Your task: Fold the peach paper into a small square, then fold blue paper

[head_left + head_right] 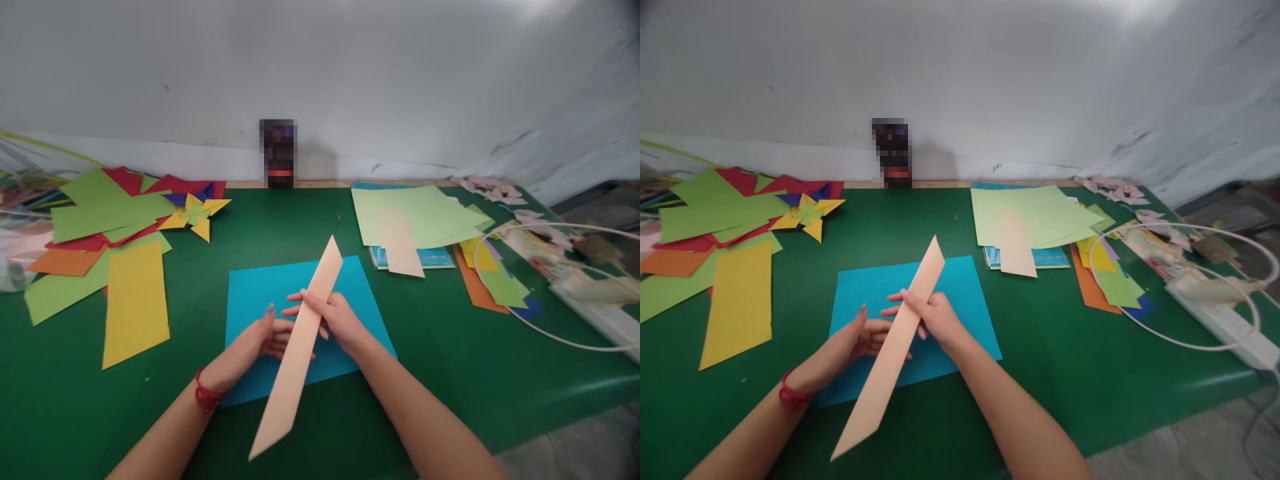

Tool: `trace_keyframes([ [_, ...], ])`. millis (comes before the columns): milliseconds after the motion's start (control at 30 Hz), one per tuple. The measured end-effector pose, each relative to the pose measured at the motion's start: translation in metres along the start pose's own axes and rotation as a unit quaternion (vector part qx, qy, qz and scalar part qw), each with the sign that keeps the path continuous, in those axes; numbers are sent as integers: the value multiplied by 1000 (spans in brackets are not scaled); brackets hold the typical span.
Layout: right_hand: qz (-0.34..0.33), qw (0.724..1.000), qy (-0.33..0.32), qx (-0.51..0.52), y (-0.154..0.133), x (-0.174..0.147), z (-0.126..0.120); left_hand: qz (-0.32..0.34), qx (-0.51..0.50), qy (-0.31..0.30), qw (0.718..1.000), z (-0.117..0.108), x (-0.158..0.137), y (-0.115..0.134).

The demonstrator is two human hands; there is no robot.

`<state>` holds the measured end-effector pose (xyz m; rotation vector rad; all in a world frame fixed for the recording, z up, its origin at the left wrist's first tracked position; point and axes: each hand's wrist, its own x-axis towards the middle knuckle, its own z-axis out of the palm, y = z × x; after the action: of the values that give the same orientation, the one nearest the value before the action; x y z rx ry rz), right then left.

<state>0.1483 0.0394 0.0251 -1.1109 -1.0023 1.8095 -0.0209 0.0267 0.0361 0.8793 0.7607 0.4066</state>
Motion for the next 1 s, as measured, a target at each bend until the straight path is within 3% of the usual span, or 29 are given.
trace_keyframes([
  [67, 0, 1000, -3, -13, 0, -2, 3, -11, 11, -39, 999, 3, 0, -1],
  [200, 15, 999, -10, -27, 3, -3, 9, -18, -13, 4, 1000, 13, 4, -9],
  [300, 8, 999, -3, -36, 2, 0, 7, -50, -50, -38, 997, 14, 2, -9],
  [433, -45, 994, 100, -4, -5, 8, -17, -77, -58, -129, 987, 10, -9, -2],
  [533, -94, 970, 217, 61, -13, 14, -45, -82, -42, -187, 978, 11, -14, 0],
  [600, -122, 954, 249, 113, -16, 16, -58, -60, -44, -173, 982, 13, -13, 0],
  [700, -131, 962, 197, 137, -15, 15, -54, 10, -59, -43, 997, 14, -8, 0],
  [767, -86, 987, 101, 90, -10, 11, -37, 40, -50, 17, 998, 13, -4, -1],
  [867, -18, 998, -45, -31, 0, 0, -6, 48, -24, 17, 998, 11, 0, -5],
  [1000, 26, 979, -124, -157, 4, -13, 13, 61, -5, 7, 998, 13, 3, -13],
])
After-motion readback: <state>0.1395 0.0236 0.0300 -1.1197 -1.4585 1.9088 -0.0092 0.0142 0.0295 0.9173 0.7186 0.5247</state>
